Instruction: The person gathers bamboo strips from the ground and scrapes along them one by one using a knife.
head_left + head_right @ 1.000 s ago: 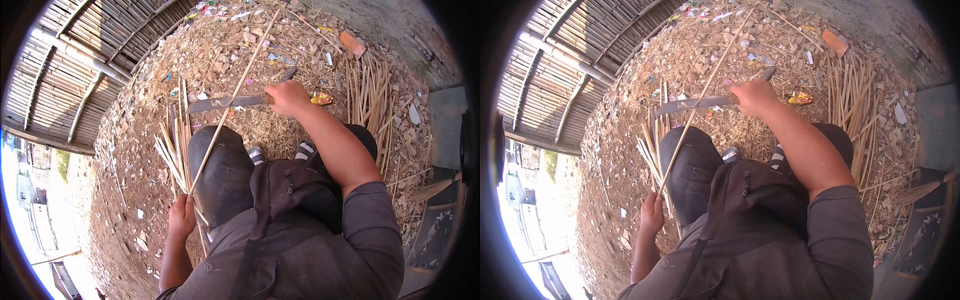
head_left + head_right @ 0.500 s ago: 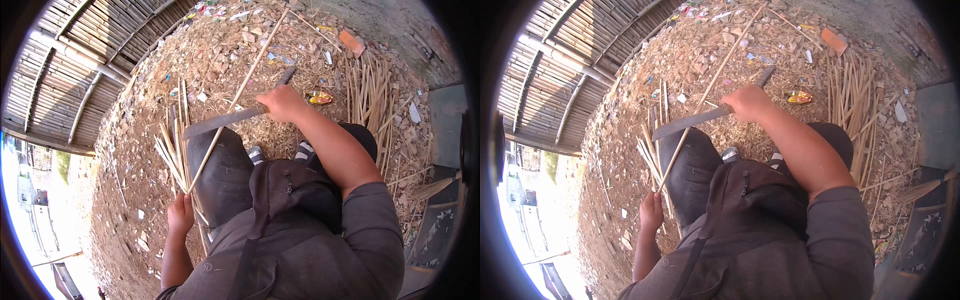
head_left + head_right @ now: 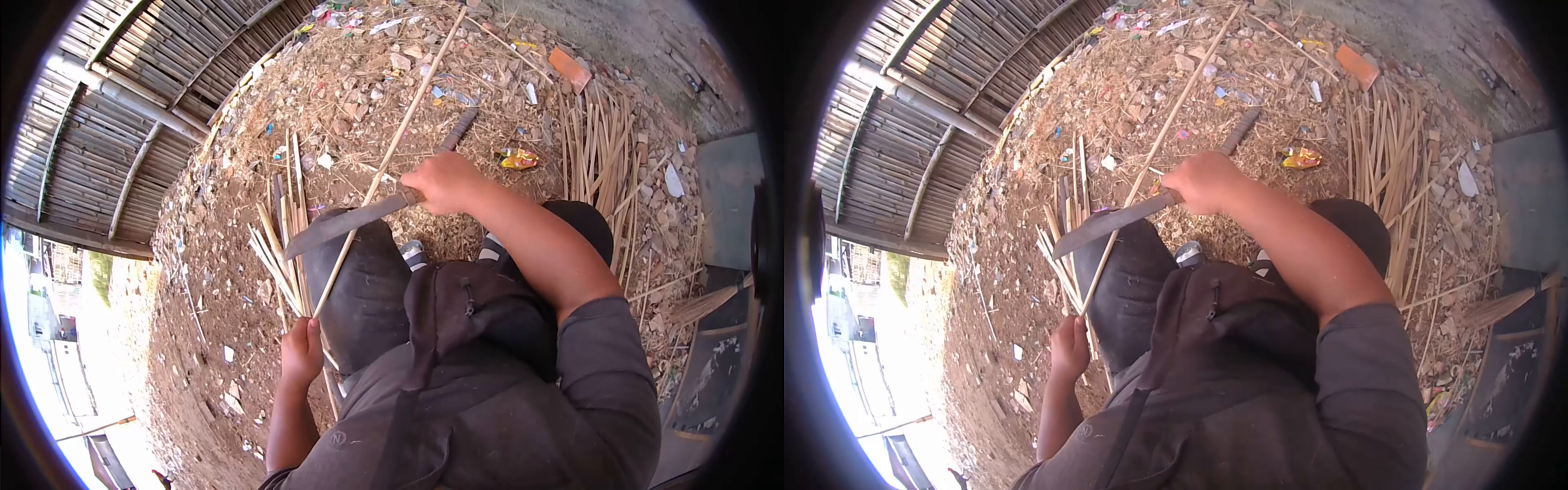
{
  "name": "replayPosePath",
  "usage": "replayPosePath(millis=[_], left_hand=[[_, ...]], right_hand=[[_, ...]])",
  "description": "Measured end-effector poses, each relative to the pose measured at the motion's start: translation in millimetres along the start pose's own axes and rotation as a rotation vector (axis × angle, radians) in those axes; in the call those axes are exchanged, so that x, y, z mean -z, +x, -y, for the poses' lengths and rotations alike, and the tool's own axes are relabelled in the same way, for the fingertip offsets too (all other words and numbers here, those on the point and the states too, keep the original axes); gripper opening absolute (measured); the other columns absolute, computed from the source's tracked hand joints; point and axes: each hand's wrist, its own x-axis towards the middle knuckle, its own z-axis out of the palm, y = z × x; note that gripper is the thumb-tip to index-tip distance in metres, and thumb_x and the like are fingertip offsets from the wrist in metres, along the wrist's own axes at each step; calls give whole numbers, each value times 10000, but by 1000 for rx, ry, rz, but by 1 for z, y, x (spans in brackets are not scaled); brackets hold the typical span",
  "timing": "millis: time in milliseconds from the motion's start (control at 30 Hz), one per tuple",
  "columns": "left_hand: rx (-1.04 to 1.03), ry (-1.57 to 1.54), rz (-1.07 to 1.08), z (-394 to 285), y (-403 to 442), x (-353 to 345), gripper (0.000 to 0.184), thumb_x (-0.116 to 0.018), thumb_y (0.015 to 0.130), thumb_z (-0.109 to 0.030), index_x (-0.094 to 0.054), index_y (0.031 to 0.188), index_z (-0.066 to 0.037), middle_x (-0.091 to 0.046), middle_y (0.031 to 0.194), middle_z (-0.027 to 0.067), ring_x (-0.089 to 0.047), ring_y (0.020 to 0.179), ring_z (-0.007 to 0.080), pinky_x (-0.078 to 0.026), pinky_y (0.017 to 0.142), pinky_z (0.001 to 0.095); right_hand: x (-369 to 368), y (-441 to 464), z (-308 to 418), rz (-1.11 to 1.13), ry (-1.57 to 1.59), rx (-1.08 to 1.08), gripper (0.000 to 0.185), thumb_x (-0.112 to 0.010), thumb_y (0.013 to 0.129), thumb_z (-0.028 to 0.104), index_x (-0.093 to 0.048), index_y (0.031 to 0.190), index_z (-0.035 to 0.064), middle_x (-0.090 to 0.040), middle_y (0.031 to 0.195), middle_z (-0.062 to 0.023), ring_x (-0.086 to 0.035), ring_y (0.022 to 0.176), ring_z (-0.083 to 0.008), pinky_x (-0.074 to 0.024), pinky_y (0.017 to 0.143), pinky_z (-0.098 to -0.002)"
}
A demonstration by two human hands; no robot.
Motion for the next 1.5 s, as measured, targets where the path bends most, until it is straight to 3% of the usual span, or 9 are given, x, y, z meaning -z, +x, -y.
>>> replayPosePath(millis=[67, 167, 500, 600, 767, 867, 967, 1267, 1500], left_hand=[[-11, -10, 0, 3, 1, 2, 356, -466, 1060, -264, -554, 829, -7, -577, 638, 207, -584, 601, 435, -437, 557, 494], [41, -3, 15, 18, -8, 13, 362, -472, 1060, -282, -563, 841, -9, -579, 639, 207, -580, 602, 432, -441, 562, 493], [73, -17, 31, 10, -6, 16, 366, -473, 1061, -273, -548, 827, -2, -576, 654, 215, -558, 587, 426, -432, 559, 479], [-19, -13, 7, 7, -4, 10, 362, -479, 1060, -266, -542, 824, 1, -566, 649, 213, -558, 586, 416, -427, 556, 476], [40, -5, 46, 6, -1, 19, 401, -462, 1062, -295, -554, 810, 2, -571, 649, 181, -569, 594, 354, -431, 575, 449], [53, -74, 57, 44, -16, 34, 392, -493, 1057, -278, -535, 771, -13, -545, 598, 148, -551, 544, 303, -412, 528, 430], [22, -18, 33, 49, -22, 40, 389, -493, 1055, -276, -533, 767, -18, -543, 597, 133, -537, 534, 276, -408, 526, 423], [76, -4, 33, 61, -21, 31, 390, -498, 1049, -293, -534, 774, -19, -547, 616, 147, -532, 559, 289, -416, 553, 426], [129, -88, 48, 57, -20, 25, 380, -494, 1049, -282, -564, 789, -14, -565, 617, 132, -548, 565, 256, -430, 561, 401]], right_hand=[[-1, 3, 6, -25, -122, 63, 173, -708, 775, 204, -656, 923, 133, -696, 788, -140, -700, 803, -367, -547, 695, -513], [-14, 1, -46, -173, 26, -392, 162, -701, 772, 195, -648, 914, 140, -699, 794, -132, -700, 813, -368, -546, 695, -518], [-3, -8, -41, -155, 262, -359, 175, -705, 771, 215, -658, 915, 129, -701, 798, -127, -694, 781, -368, -545, 695, -528], [9, -6, -19, -111, 20, -303, 181, -713, 764, 205, -658, 914, 119, -698, 784, -122, -699, 789, -353, -542, 719, -529], [2, 2, -1, -53, -137, 97, 175, -709, 756, 186, -653, 916, 140, -692, 758, -105, -706, 785, -337, -542, 674, -514], [-5, -4, -45, -120, -3, -324, 188, -702, 760, 190, -660, 934, 137, -689, 781, -134, -699, 819, -349, -540, 710, -517], [1, -16, -65, -122, -1, -399, 203, -696, 765, 203, -665, 953, 132, -686, 802, -155, -693, 821, -365, -541, 711, -516], [-2, -9, -44, -164, 106, -445, 244, -708, 783, 235, -686, 987, 103, -701, 868, -174, -687, 858, -388, -549, 748, -502], [0, -2, -7, 103, 231, -185, 226, -709, 791, 237, -693, 994, 139, -712, 879, -140, -700, 860, -361, -552, 767, -495]])
